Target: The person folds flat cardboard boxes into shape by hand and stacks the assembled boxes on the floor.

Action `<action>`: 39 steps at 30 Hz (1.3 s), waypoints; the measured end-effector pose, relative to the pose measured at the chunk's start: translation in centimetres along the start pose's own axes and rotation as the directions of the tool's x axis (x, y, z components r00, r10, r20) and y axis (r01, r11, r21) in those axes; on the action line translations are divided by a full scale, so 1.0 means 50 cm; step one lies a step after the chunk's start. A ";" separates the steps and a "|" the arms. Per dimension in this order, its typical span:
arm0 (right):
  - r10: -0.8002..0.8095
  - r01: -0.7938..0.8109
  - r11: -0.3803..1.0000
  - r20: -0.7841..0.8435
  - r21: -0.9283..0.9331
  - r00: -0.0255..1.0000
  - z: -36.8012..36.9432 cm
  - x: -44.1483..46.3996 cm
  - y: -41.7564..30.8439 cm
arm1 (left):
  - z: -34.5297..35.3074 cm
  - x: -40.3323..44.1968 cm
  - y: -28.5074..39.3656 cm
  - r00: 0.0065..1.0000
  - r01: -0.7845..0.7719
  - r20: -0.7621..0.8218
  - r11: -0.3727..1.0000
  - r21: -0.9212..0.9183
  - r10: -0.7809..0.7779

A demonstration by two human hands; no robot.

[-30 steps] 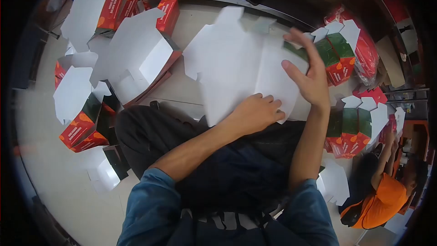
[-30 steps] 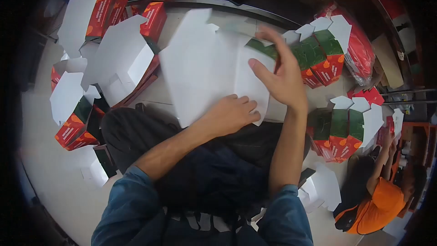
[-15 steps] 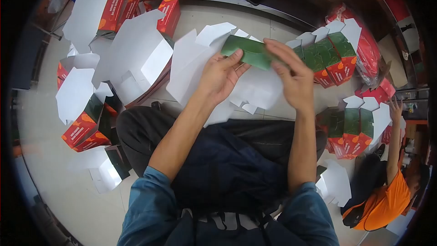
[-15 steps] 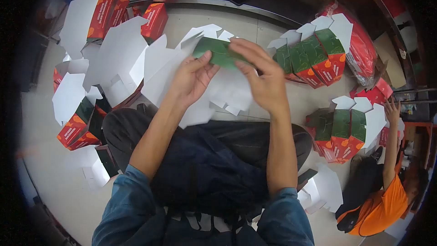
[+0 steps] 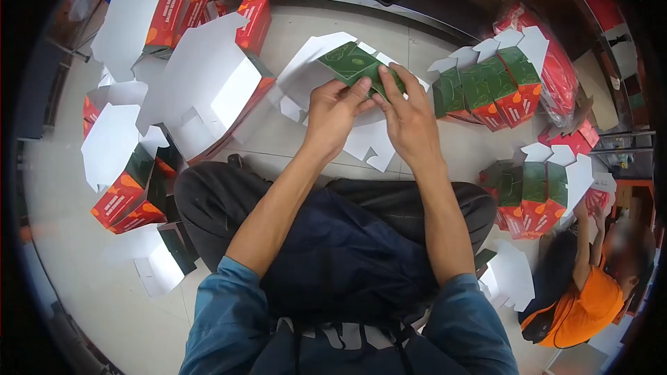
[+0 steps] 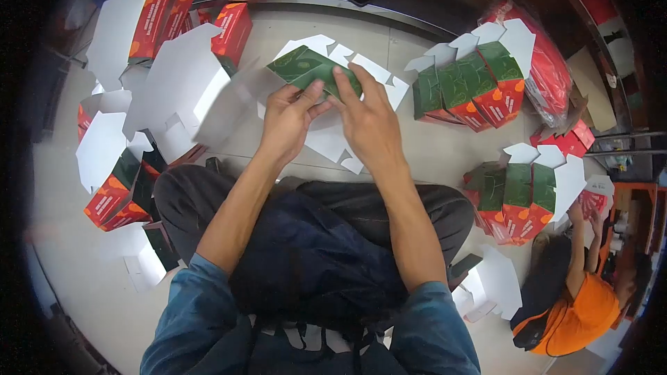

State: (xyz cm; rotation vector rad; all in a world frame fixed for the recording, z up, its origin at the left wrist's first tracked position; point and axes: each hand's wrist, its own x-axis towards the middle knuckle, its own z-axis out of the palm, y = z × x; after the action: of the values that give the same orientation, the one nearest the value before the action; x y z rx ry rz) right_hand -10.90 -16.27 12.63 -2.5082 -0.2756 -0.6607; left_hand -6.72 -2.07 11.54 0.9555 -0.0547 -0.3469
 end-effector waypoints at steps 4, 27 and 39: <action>-0.027 0.015 0.987 0.075 0.162 0.997 -0.004 -0.001 -0.007 | -0.010 0.001 0.027 1.000 0.004 -0.001 1.000 0.025 -0.004; -0.078 0.078 0.989 0.000 0.130 0.997 0.024 -0.010 -0.019 | -0.002 -0.005 0.013 0.992 0.123 -0.009 0.987 -0.105 -0.124; 0.114 -0.114 0.932 0.022 0.343 0.993 0.061 -0.021 -0.021 | 0.005 -0.004 -0.010 0.984 -0.144 0.149 0.940 0.310 0.102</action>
State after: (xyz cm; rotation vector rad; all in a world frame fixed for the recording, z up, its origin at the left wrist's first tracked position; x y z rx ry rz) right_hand -10.89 -13.80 10.29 -2.1708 -0.2218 -0.5141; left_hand -7.08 -2.48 11.30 1.2435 -0.2975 -0.2889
